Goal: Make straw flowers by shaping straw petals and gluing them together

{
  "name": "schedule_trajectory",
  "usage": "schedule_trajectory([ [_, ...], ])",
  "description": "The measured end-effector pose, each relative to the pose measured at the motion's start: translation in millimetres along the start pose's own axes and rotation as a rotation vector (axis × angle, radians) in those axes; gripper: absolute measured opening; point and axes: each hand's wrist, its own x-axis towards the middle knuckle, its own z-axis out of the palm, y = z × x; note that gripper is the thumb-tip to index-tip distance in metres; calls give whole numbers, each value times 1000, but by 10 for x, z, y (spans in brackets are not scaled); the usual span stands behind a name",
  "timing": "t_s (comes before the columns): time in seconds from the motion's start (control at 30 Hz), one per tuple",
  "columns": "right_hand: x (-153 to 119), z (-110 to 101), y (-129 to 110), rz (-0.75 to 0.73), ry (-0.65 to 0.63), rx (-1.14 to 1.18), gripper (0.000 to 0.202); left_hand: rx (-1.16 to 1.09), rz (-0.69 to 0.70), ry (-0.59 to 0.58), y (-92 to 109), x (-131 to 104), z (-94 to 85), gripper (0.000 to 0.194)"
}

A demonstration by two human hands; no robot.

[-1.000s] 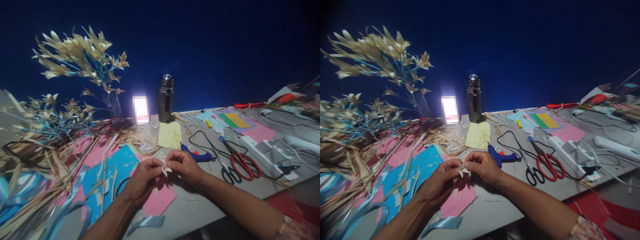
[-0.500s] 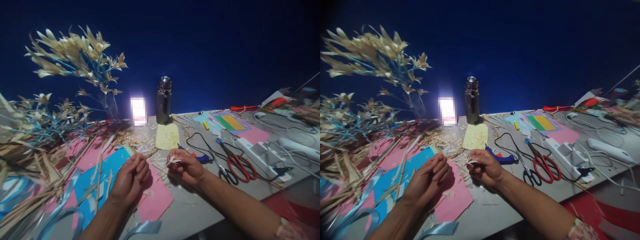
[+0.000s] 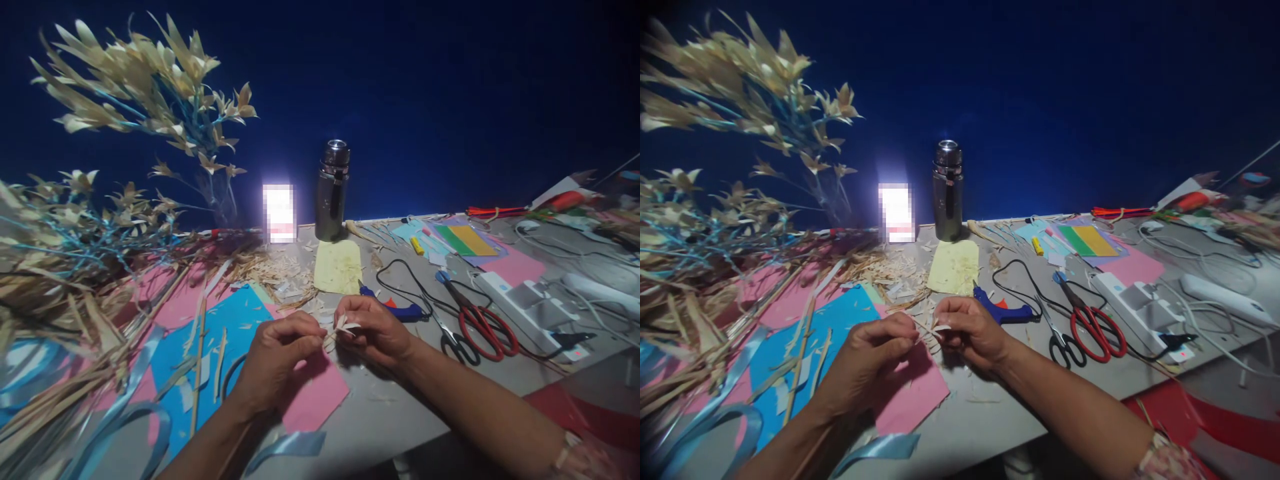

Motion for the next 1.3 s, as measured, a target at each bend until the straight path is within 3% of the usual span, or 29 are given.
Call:
schedule_trajectory([
  [0.27,-1,-20,27,-7,-3,-17,30,-11,19,-6,-11,-6,-14,24],
  [0.43,0,-39,28,18,-19,0,30,-152,-169,-41,32,2,2,35],
  [0.57,2,-36,19,23,-13,6,30,-104,-67,169,70,13,3,50],
  [0.67,1,-17,12,26,-10,2,31,44,38,288,56,-11,2,23],
  [0.73,0,-1,12,16,-1,-12,31,107,47,240,40,-42,7,26],
  [0.93,-14,37,38,-1,35,-117,31,340,92,-79,45,-83,13,23],
  [1.1,-37,50,54,-5,64,-197,32,273,-29,-97,4,-56,-23,13],
  [1.3,-28,54,45,-51,72,-150,31,35,-83,-148,18,-39,-38,20],
])
